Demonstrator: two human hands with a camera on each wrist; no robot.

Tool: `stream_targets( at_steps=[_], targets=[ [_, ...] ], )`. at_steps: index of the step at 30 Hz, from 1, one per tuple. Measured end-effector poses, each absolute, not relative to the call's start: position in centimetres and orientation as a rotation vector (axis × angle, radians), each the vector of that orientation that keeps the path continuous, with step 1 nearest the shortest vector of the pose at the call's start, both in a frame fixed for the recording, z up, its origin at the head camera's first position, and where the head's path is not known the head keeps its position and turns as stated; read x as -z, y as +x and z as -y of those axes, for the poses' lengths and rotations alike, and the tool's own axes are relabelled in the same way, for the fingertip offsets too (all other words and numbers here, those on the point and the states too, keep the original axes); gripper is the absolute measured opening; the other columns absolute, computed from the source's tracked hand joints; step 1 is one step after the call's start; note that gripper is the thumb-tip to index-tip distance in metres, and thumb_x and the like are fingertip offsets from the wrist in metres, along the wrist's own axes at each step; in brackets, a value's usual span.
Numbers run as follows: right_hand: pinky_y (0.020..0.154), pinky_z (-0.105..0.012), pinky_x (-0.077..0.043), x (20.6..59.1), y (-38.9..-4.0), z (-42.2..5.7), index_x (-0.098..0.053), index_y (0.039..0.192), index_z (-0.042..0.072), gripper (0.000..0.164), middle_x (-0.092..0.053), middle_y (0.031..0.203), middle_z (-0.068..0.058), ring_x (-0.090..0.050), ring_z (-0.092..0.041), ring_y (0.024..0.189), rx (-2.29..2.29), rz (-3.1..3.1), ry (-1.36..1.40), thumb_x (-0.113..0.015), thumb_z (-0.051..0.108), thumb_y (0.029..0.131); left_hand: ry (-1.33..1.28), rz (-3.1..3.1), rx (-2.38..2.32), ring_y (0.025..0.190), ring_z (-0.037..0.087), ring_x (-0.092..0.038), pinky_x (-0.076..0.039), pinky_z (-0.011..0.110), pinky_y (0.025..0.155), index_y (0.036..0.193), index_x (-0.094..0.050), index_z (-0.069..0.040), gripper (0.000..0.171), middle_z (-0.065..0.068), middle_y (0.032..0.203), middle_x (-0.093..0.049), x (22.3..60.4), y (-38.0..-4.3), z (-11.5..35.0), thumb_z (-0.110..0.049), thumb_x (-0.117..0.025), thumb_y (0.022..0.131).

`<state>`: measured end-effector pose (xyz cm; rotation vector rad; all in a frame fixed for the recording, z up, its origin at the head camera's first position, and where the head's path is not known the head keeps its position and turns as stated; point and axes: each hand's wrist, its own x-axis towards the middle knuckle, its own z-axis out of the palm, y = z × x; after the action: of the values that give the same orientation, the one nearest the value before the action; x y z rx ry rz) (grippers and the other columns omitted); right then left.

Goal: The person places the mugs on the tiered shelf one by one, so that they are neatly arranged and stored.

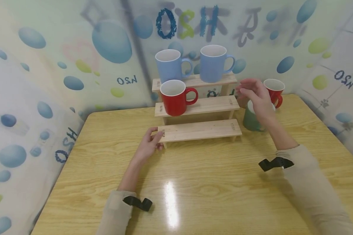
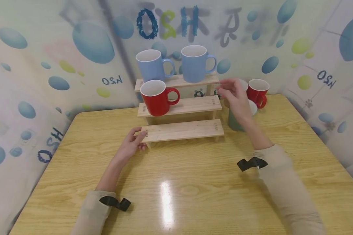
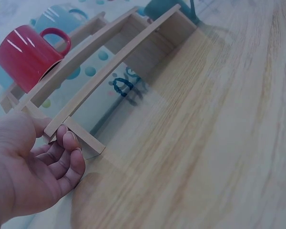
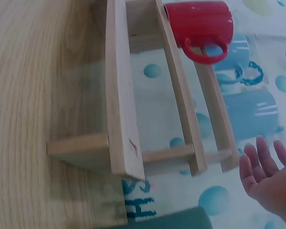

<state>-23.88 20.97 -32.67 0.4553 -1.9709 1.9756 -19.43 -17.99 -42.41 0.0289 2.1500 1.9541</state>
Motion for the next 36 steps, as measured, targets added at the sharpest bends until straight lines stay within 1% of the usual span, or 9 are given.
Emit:
stream_targets(
  at_steps=[3,8,11,16,19,24,33,36],
  targets=[
    [0.083,-0.021,-0.05,32.5,-24.0,-22.4,-0.06,0.119,0.008,0.017,-0.068,0.104,-0.001,-0.064,-0.013,0.092,-2.004,1.923,0.419,-0.057,0.006,0.102,0.035,-2.15,-1.952,0.073,0.016,-0.057,-0.05,0.025,0.07,0.152,-0.028,-0.006,0.061,0.014,0.118,-0.058,42.3,-19.4,18.0,-0.037,-0.054,0.106],
    [0.077,-0.016,-0.051,32.8,-24.7,-25.3,-0.059,0.118,0.009,0.017,-0.068,0.102,0.0,-0.065,-0.01,0.085,-2.012,1.903,0.362,-0.059,0.006,0.101,0.04,-2.163,-1.938,0.074,0.016,-0.058,-0.051,0.025,0.071,0.152,-0.028,-0.006,0.061,0.015,0.122,-0.058,42.2,-19.4,18.0,-0.037,-0.054,0.106],
    [0.076,-0.015,-0.052,33.2,-25.2,-27.0,-0.058,0.116,0.009,0.017,-0.067,0.101,-0.001,-0.065,-0.01,0.084,-2.037,1.886,0.333,-0.058,0.003,0.101,0.044,-2.168,-1.933,0.074,0.016,-0.058,-0.051,0.025,0.071,0.152,-0.028,-0.006,0.061,0.016,0.126,-0.057,42.2,-19.4,18.0,-0.037,-0.054,0.106],
    [0.075,-0.014,-0.05,34.0,-25.6,-29.7,-0.057,0.114,0.011,0.017,-0.066,0.099,0.002,-0.065,-0.007,0.082,-1.993,1.912,0.229,-0.058,0.002,0.099,0.053,-2.171,-1.934,0.075,0.016,-0.058,-0.051,0.025,0.071,0.152,-0.028,-0.006,0.06,0.016,0.126,-0.057,42.2,-19.4,18.0,-0.036,-0.054,0.106],
    [0.076,-0.013,-0.048,34.4,-25.8,-31.1,-0.056,0.113,0.013,0.015,-0.065,0.097,0.007,-0.064,-0.004,0.081,-1.9,1.985,0.127,-0.056,0.005,0.1,0.051,-2.173,-1.933,0.075,0.016,-0.058,-0.051,0.025,0.071,0.152,-0.029,-0.006,0.061,0.015,0.122,-0.058,42.2,-19.4,18.0,-0.037,-0.054,0.106],
    [0.077,-0.011,-0.045,35.3,-25.8,-33.1,-0.054,0.113,0.023,0.012,-0.06,0.095,0.02,-0.06,0.003,0.083,-1.636,2.207,-0.084,-0.053,0.017,0.104,0.042,-2.182,-1.926,0.075,0.016,-0.058,-0.051,0.025,0.071,0.152,-0.029,-0.006,0.062,0.015,0.119,-0.059,42.3,-19.4,18.1,-0.038,-0.054,0.106],
    [0.076,-0.01,-0.044,37.2,-26.0,-35.6,-0.051,0.109,0.024,0.007,-0.059,0.088,0.025,-0.058,0.007,0.083,-1.594,2.265,-0.2,-0.052,0.021,0.103,0.024,-2.163,-1.936,0.074,0.016,-0.057,-0.05,0.026,0.07,0.153,-0.029,-0.007,0.058,0.014,0.12,-0.058,42.5,-19.6,18.1,-0.034,-0.053,0.107],
    [0.077,-0.011,-0.045,37.9,-26.3,-36.0,-0.051,0.109,0.023,0.006,-0.058,0.088,0.025,-0.058,0.006,0.084,-1.603,2.277,-0.228,-0.052,0.021,0.103,0.007,-2.151,-1.924,0.074,0.017,-0.057,-0.051,0.028,0.071,0.153,-0.027,-0.005,0.056,0.013,0.118,-0.058,41.8,-19.4,18.0,-0.029,-0.051,0.108]
  ],
)
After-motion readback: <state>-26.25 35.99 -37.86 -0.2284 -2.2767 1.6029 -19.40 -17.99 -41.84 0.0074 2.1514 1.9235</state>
